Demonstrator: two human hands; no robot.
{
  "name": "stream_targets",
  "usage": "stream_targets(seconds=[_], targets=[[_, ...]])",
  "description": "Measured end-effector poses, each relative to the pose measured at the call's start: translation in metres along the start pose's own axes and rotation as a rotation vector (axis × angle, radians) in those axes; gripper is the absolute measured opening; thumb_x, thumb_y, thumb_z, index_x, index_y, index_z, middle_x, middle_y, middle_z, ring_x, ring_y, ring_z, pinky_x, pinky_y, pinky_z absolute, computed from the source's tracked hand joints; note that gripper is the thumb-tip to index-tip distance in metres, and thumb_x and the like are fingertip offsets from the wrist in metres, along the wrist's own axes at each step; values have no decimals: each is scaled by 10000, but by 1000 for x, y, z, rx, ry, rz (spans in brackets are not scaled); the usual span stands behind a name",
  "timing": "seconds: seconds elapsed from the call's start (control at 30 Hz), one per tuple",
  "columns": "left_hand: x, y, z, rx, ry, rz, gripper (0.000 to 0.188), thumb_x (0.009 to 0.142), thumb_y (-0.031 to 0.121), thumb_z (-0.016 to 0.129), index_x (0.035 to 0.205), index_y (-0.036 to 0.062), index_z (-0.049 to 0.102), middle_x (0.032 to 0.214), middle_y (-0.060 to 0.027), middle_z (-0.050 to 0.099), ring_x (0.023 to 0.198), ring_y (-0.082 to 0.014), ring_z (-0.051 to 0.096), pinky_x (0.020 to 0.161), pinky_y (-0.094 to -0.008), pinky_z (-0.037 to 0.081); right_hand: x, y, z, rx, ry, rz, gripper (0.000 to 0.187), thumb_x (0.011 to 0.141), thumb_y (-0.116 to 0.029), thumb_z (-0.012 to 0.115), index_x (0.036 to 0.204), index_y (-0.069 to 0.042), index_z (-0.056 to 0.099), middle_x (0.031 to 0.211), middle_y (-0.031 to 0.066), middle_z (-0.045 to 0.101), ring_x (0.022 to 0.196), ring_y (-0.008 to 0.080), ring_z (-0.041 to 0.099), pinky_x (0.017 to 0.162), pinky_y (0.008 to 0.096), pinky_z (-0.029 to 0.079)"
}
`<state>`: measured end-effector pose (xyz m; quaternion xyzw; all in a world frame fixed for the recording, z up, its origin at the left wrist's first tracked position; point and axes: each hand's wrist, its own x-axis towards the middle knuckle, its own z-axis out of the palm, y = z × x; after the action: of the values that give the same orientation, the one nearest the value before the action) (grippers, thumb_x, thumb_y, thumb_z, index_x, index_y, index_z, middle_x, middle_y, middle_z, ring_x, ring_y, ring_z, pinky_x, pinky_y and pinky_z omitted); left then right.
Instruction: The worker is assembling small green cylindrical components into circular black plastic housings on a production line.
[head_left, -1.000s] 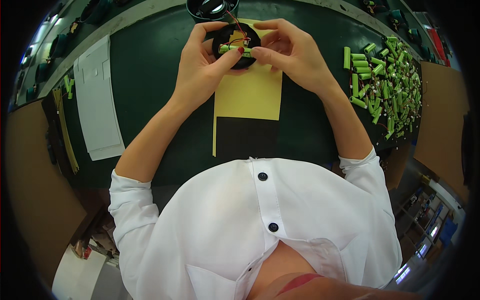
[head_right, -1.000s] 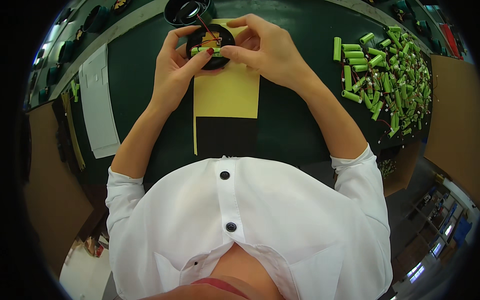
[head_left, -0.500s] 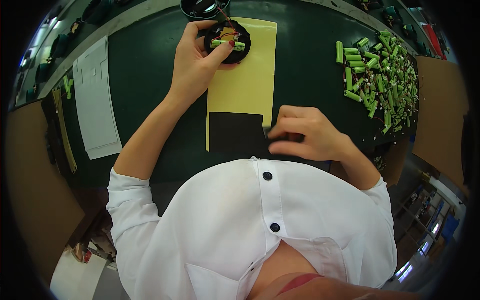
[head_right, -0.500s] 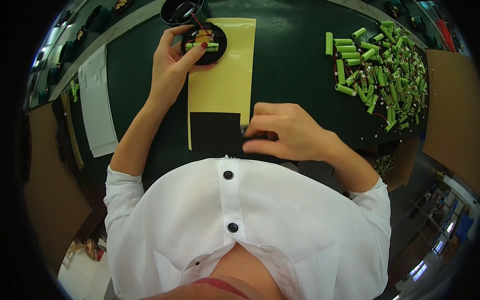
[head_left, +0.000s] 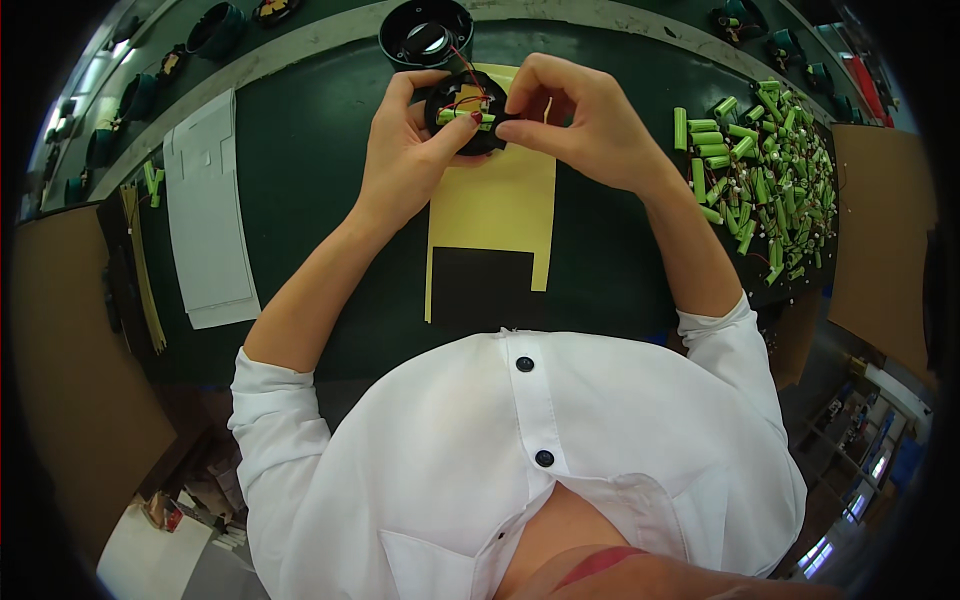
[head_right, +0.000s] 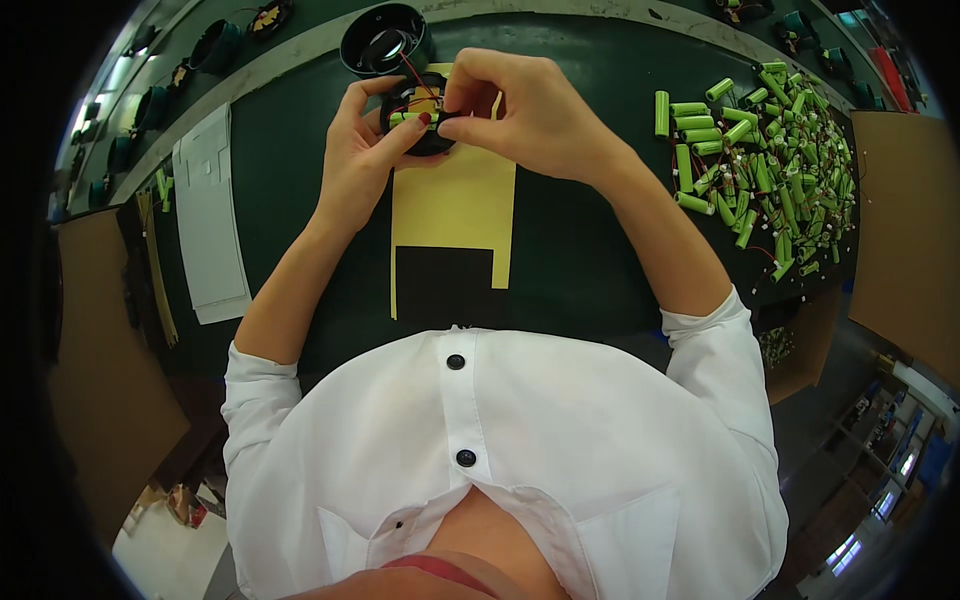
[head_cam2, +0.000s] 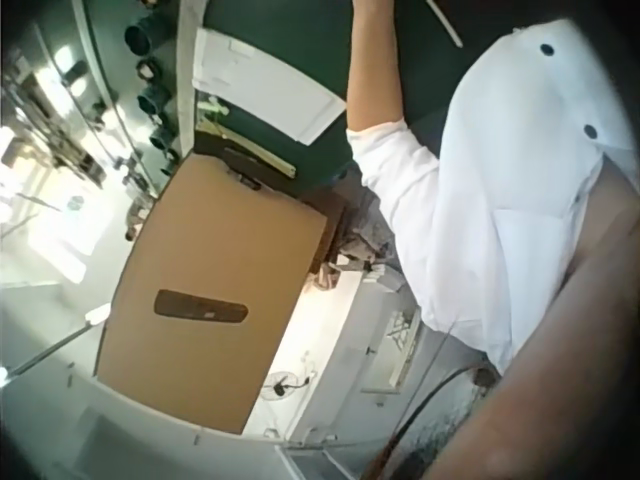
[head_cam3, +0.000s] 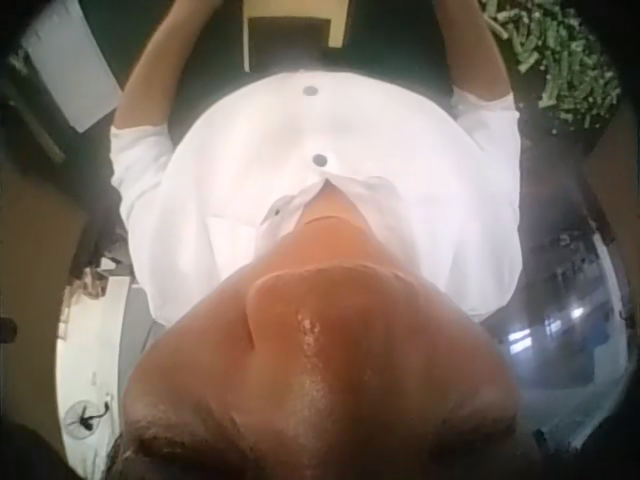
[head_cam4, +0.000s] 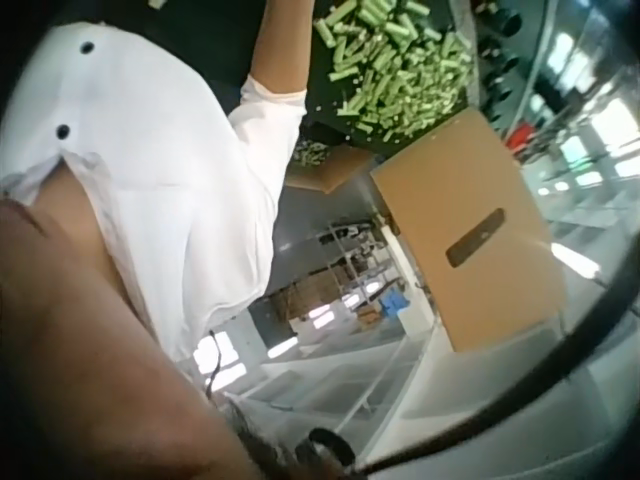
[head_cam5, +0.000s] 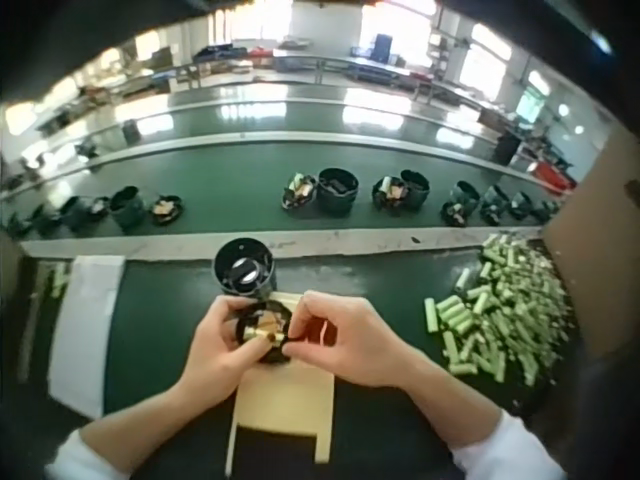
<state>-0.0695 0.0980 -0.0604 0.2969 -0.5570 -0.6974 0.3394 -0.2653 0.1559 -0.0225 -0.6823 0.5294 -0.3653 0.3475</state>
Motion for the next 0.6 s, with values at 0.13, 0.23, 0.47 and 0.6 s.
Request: stream_targets(seconds=[0.13, 0.23, 0.47, 0.6], targets=[[-2, 12, 4, 3, 5, -49, 416, 919, 17, 572, 1283, -46, 380, 1119, -221, 610, 1001, -251, 644, 797, -392, 613, 3, 11, 8, -210, 145, -114, 277, 729, -138, 806, 887, -56, 593, 835, 18, 609, 651, 113, 583, 558, 257, 467], [-2, 12, -1, 23, 14, -92, 408, 924, 22, 558, 1287, -43, 384, 1136, -217, 606, 1008, -255, 644, 795, -399, 611, 1, 8, 13, -433, 317, -167, 428, 691, -280, 813, 998, -118, 562, 938, 66, 566, 755, 285, 637, 648, 366, 510], [-4, 9, 0, -1, -14, -78, 387, 922, 4, 561, 1269, -36, 396, 1140, -199, 606, 1008, -239, 644, 792, -397, 618, -10, 3, 22, -623, 275, -366, 237, 715, -180, 766, 802, -58, 582, 813, 52, 544, 696, 212, 611, 578, 337, 515], [-4, 10, 2, 28, -36, -98, 405, 919, 7, 564, 1283, -44, 394, 1123, -196, 609, 974, -233, 652, 763, -384, 624, -12, 8, 23, -740, 275, -435, 232, 738, -217, 733, 765, -54, 570, 801, 48, 546, 721, 198, 612, 570, 321, 509]])
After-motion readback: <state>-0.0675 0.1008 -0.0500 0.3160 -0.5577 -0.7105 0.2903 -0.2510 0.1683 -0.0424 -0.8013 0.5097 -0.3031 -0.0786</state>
